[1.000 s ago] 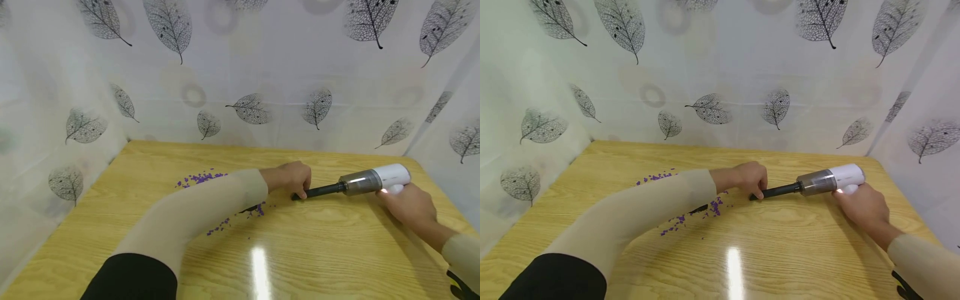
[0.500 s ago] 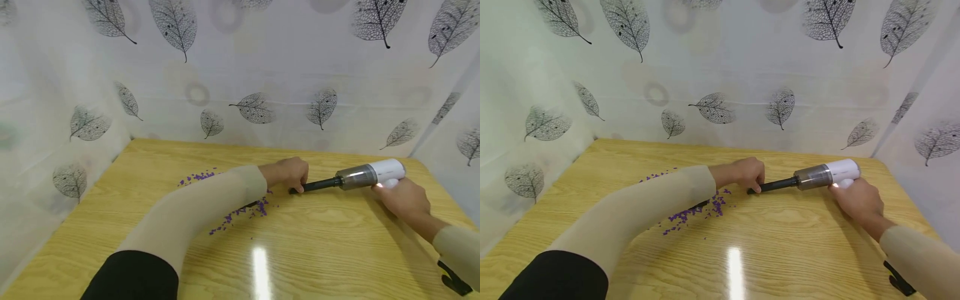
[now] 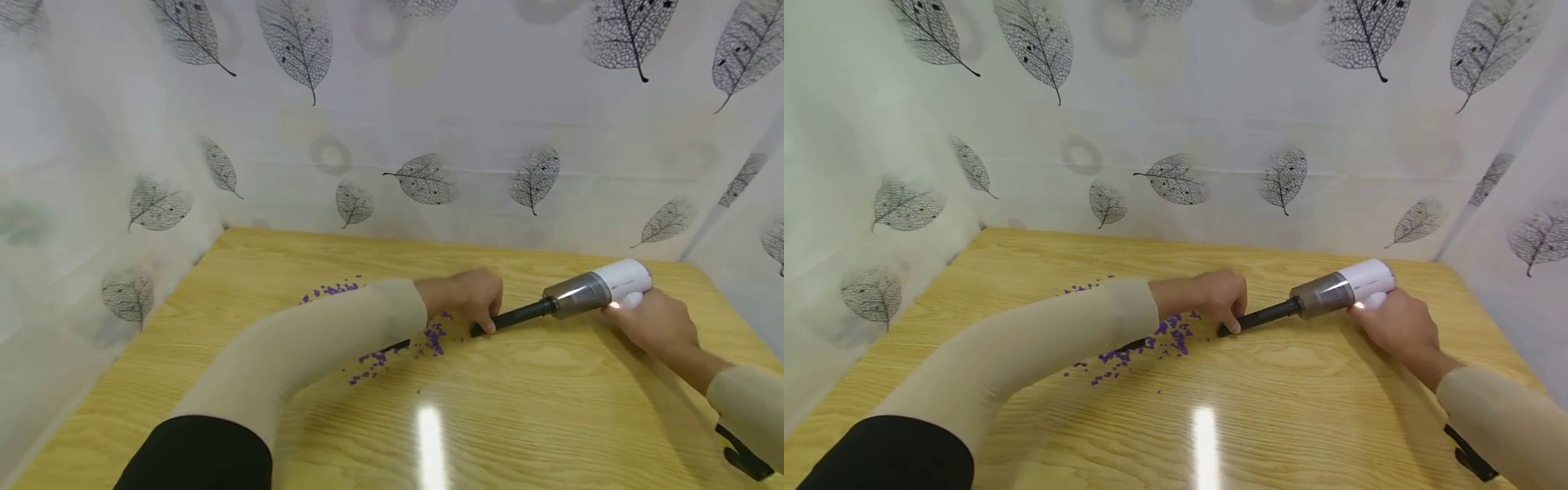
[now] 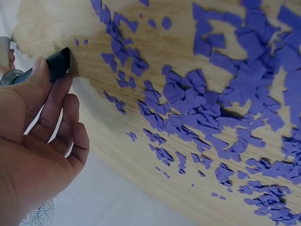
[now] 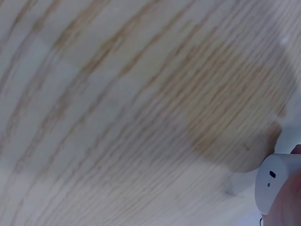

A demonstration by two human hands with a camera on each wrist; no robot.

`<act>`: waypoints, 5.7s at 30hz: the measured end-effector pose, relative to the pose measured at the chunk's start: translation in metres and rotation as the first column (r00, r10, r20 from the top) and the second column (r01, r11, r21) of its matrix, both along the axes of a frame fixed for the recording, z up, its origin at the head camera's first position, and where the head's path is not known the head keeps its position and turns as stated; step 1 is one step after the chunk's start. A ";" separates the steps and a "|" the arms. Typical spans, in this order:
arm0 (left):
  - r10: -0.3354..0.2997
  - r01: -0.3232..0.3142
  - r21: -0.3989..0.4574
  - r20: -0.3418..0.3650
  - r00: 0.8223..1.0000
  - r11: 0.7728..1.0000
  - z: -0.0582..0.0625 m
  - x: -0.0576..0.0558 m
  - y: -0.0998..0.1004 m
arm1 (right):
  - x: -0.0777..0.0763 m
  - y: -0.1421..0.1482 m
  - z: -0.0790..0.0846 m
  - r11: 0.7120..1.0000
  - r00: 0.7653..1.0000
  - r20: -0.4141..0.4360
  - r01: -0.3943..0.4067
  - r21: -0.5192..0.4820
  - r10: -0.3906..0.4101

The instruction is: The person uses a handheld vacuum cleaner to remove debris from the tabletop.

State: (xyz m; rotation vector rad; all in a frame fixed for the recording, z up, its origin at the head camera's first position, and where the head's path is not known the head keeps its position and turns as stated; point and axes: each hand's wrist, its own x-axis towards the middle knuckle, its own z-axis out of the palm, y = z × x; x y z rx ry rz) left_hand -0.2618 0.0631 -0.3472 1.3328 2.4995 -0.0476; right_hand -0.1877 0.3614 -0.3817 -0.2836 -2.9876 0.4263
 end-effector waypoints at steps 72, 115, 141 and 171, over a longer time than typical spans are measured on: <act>-0.078 0.061 0.098 0.179 0.981 0.993 -0.006 0.012 -0.053 | -0.015 -0.039 -0.004 0.989 0.986 -0.077 -0.146 0.031 0.148; 0.021 -0.035 0.116 0.115 0.993 0.993 -0.004 -0.028 -0.042 | -0.026 -0.034 0.000 0.999 0.999 0.000 -0.032 -0.016 0.032; 0.221 -0.229 0.104 0.082 0.972 0.968 -0.001 -0.063 -0.043 | -0.061 -0.034 -0.001 1.000 1.000 -0.003 0.010 -0.023 -0.010; 0.265 -0.275 0.068 0.134 0.955 0.959 0.000 -0.081 -0.079 | -0.089 -0.070 0.001 0.999 1.000 -0.008 -0.003 -0.045 0.003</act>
